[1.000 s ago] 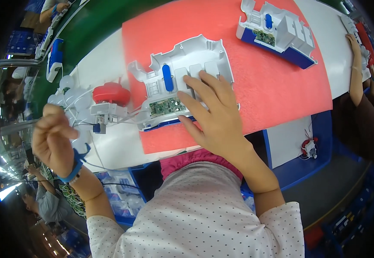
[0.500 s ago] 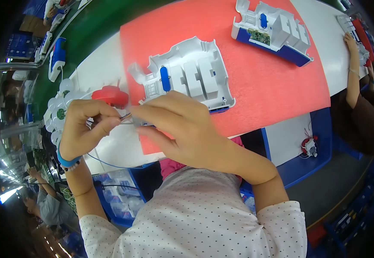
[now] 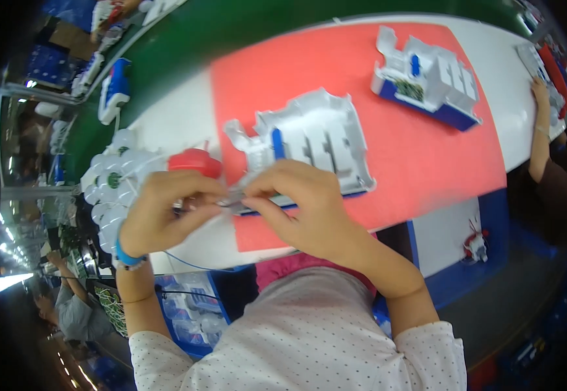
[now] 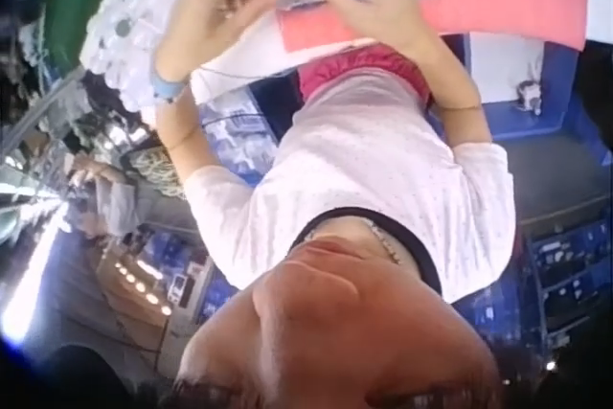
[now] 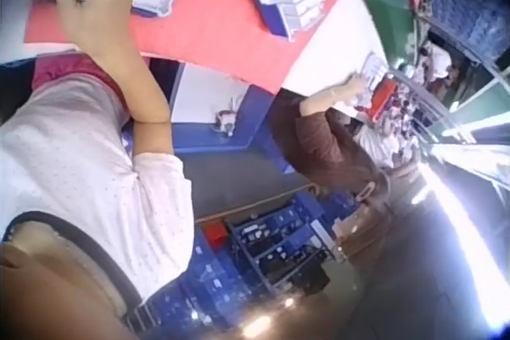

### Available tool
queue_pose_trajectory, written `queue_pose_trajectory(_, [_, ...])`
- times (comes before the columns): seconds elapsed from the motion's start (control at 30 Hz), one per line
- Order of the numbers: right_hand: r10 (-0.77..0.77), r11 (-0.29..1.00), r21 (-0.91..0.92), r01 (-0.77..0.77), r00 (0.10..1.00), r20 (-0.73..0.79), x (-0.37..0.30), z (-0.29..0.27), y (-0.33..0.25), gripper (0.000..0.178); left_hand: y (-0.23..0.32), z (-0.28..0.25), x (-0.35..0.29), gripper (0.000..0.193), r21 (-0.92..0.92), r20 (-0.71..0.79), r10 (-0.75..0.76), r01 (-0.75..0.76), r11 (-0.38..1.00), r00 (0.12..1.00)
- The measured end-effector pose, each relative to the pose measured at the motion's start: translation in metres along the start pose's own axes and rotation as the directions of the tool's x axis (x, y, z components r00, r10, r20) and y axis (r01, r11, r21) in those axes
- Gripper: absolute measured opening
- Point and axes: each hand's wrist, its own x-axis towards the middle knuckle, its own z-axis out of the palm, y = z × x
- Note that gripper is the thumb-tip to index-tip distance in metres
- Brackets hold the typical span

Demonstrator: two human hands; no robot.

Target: Connect wires and assemble electronic components into a plastic housing on an assembly line.

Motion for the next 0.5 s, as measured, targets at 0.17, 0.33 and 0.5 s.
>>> queue_pose_trajectory(0.17, [-0.123,0.984,-0.137,0.115,0.991,-0.048,-0.005,0.012,-0.001,0.015,-0.006,0.015,0.0,0.012,0.183,-0.034,0.148,-0.14,0.973,0.988])
queue_pose_trajectory(0.33, [-0.066,0.989,-0.131,0.062,0.998,-0.02,-0.008,0.008,-0.002,0.015,0.0,0.014,-0.001,0.012,0.132,0.001,0.089,-0.088,0.987,0.996])
queue_pose_trajectory(0.5, [-0.133,0.953,-0.272,0.13,0.991,0.01,-0.004,0.007,0.005,0.02,-0.001,0.007,0.009,0.01,0.195,0.067,0.059,-0.071,0.978,0.996])
